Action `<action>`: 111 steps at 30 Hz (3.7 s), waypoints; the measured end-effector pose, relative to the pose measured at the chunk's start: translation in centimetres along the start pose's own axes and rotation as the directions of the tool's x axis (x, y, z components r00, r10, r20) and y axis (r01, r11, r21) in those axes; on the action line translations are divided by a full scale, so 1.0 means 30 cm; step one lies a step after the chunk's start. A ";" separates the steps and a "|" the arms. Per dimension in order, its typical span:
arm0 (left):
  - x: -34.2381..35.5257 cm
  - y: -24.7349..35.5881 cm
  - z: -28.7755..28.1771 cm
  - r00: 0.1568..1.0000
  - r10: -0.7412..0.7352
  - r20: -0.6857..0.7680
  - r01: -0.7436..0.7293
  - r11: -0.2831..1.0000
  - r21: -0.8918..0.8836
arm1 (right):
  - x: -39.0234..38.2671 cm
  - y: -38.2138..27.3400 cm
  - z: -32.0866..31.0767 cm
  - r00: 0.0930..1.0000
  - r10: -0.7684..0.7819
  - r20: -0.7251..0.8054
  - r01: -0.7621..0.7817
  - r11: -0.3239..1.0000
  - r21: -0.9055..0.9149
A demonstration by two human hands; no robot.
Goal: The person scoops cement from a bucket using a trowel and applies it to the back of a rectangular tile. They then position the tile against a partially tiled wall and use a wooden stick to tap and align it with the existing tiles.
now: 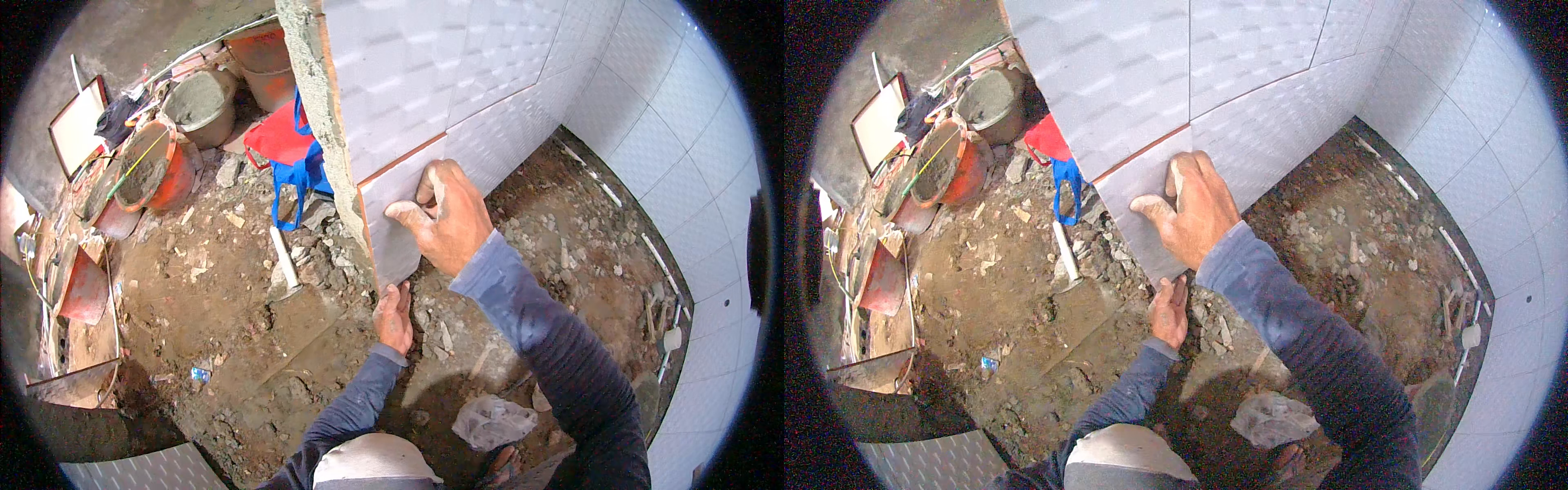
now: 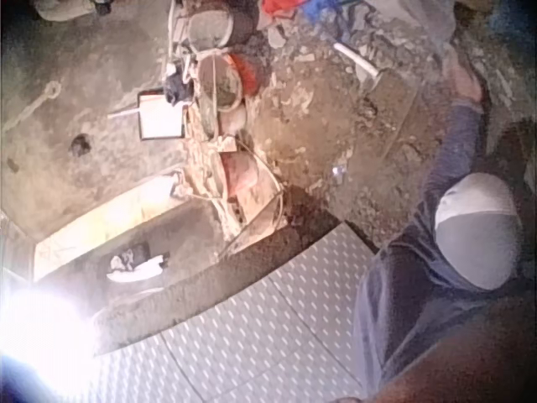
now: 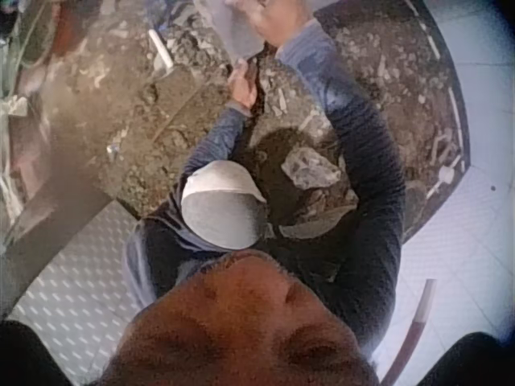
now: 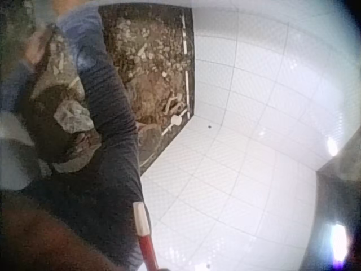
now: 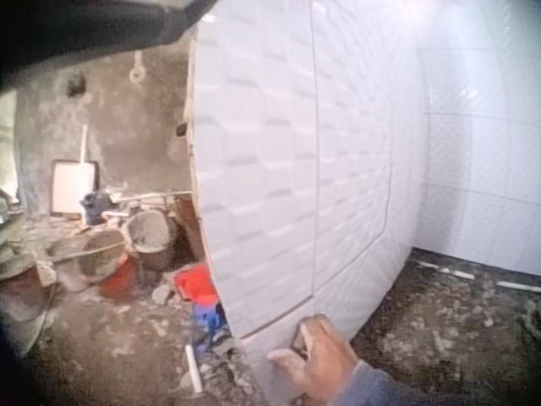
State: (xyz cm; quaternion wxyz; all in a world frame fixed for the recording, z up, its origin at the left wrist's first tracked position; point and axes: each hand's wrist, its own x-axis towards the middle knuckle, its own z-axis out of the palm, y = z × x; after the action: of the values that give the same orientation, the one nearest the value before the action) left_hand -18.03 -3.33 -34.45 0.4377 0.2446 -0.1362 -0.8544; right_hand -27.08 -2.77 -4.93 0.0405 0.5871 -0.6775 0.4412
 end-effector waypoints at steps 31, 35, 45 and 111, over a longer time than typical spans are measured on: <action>0.068 0.360 0.517 0.649 -0.496 0.577 -0.663 -0.740 0.110 | 0.002 0.067 0.060 0.996 0.087 0.020 -0.090 0.978 0.189; 0.106 0.368 0.442 0.791 -0.475 0.386 -0.563 -0.812 0.153 | -0.040 0.083 -0.002 0.987 0.100 0.130 -0.107 0.993 0.052; 0.006 0.290 0.569 0.454 -0.646 0.614 -0.570 -0.740 -0.357 | -0.713 0.921 -0.908 0.680 0.636 0.365 -0.345 0.716 -0.606; 0.014 0.361 0.528 0.345 -0.681 0.646 -0.321 -0.732 -0.601 | -1.287 0.741 -0.110 0.738 0.572 -0.358 -0.646 0.445 -0.620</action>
State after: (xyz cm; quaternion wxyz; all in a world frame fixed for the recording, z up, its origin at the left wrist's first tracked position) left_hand -19.36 -9.64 -16.39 -0.0886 0.0299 0.9107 -0.4024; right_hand -35.23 26.95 -37.29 0.1349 0.2183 -0.9538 0.1562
